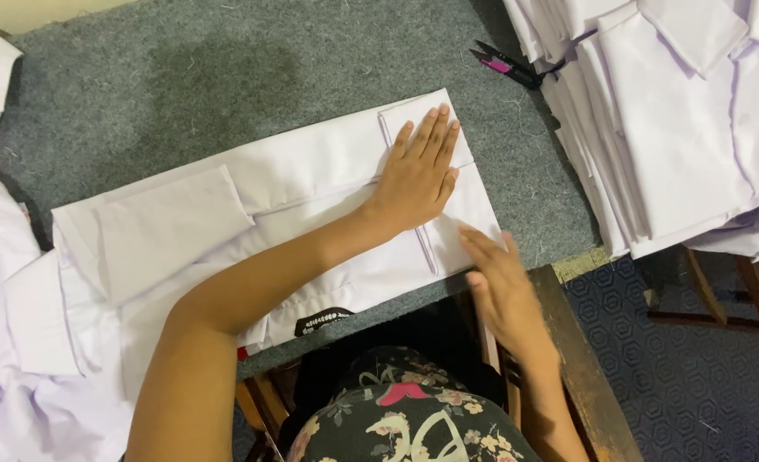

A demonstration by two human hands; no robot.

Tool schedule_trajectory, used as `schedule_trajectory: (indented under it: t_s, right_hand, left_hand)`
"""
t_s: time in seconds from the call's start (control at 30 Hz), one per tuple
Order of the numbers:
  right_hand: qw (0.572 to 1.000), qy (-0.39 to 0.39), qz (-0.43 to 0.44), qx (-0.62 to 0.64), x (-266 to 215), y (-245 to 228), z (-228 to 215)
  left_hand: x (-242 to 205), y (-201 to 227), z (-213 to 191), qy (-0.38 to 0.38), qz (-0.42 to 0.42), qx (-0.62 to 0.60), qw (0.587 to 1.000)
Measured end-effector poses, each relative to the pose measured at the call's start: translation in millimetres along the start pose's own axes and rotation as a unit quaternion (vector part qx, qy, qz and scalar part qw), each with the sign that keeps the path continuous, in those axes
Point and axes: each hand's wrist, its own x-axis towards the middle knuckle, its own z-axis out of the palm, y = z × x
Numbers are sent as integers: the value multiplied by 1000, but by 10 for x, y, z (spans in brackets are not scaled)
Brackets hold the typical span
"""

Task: Folding a white collared shirt on a flat work surface in a garment production setting.

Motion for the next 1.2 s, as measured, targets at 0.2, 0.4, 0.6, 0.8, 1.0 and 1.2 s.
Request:
schedule_trajectory:
  t_s: [0.2, 0.4, 0.6, 0.8, 1.0, 1.2]
  right_hand:
    - [994, -20, -88, -68, -219, 217, 379]
    - [977, 176, -82, 91, -304, 493, 364]
    - [987, 156, 39, 5, 539, 83, -35]
    - [977, 56, 206, 22, 1083, -37, -166]
    - [932, 1, 257, 255, 1218, 432, -113]
    - [892, 4, 206, 402, 967, 170, -102]
  left_hand:
    - [-10, 8, -13, 2, 0, 2, 1000]
    - [-36, 9, -18, 8, -3, -6, 1000]
    - [-45, -5, -25, 18, -3, -12, 1000]
    - [-41, -15, 4, 44, 0, -13, 999]
    - [-41, -27, -108, 30, -24, -69, 997]
    - [-394, 248, -737, -18, -61, -304, 951]
